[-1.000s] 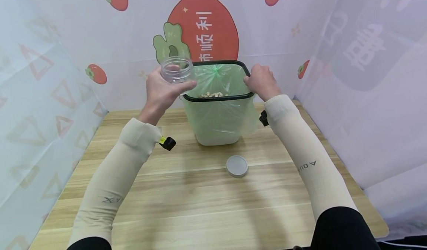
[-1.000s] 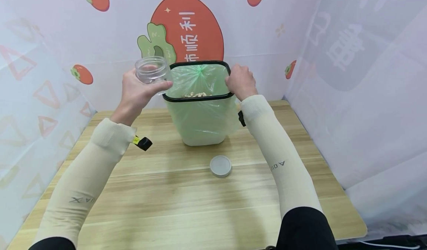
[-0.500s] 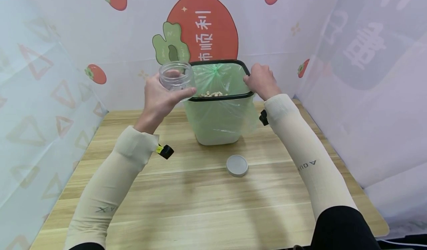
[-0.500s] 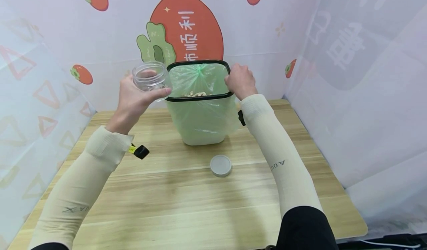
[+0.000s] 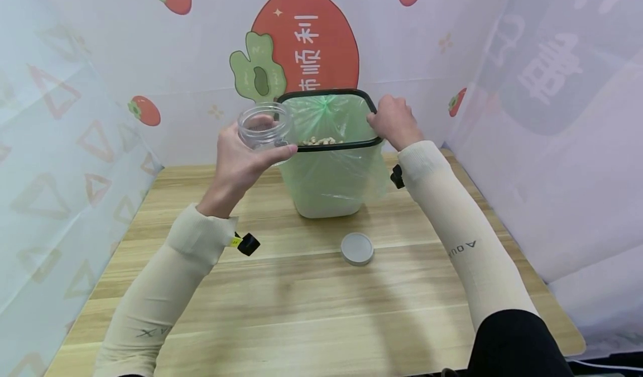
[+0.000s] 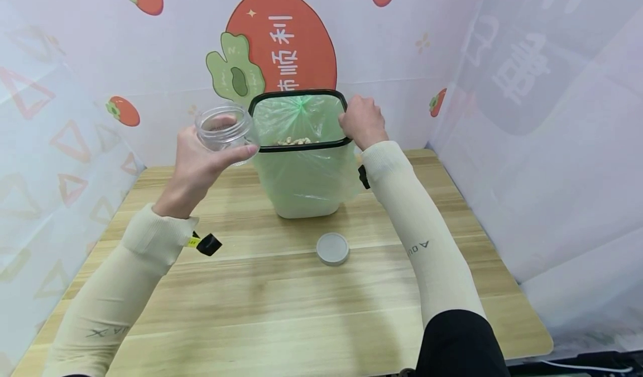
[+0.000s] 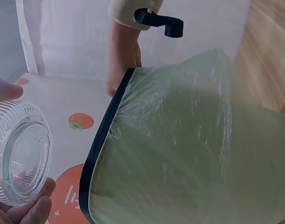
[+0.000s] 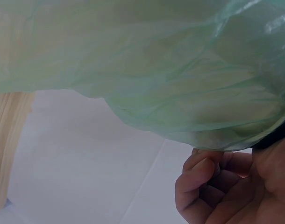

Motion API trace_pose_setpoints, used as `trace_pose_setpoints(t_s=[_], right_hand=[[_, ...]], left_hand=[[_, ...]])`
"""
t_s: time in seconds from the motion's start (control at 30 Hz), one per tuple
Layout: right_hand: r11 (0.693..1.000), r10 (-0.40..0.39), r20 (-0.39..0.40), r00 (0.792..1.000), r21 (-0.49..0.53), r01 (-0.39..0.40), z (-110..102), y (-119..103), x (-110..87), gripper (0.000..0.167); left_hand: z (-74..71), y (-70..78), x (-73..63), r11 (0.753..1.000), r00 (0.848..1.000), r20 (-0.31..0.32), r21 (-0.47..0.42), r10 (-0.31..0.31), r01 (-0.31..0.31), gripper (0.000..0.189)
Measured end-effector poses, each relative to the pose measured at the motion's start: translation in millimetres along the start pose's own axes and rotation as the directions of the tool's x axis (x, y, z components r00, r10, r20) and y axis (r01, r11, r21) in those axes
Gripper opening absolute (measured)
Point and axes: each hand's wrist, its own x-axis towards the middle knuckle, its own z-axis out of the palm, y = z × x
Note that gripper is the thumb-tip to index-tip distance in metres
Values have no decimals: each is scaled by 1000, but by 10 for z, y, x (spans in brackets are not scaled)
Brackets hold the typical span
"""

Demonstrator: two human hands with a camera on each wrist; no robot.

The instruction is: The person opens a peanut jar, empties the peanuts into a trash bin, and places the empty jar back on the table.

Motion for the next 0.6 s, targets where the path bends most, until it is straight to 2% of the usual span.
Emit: trace_pose_setpoints(t_s=[0.6], right_hand=[[1000,12,19,1000,10,-12,-8,-6,2,33]], left_hand=[[8,-54,-290,1000,999,32,4,26,-26,56]])
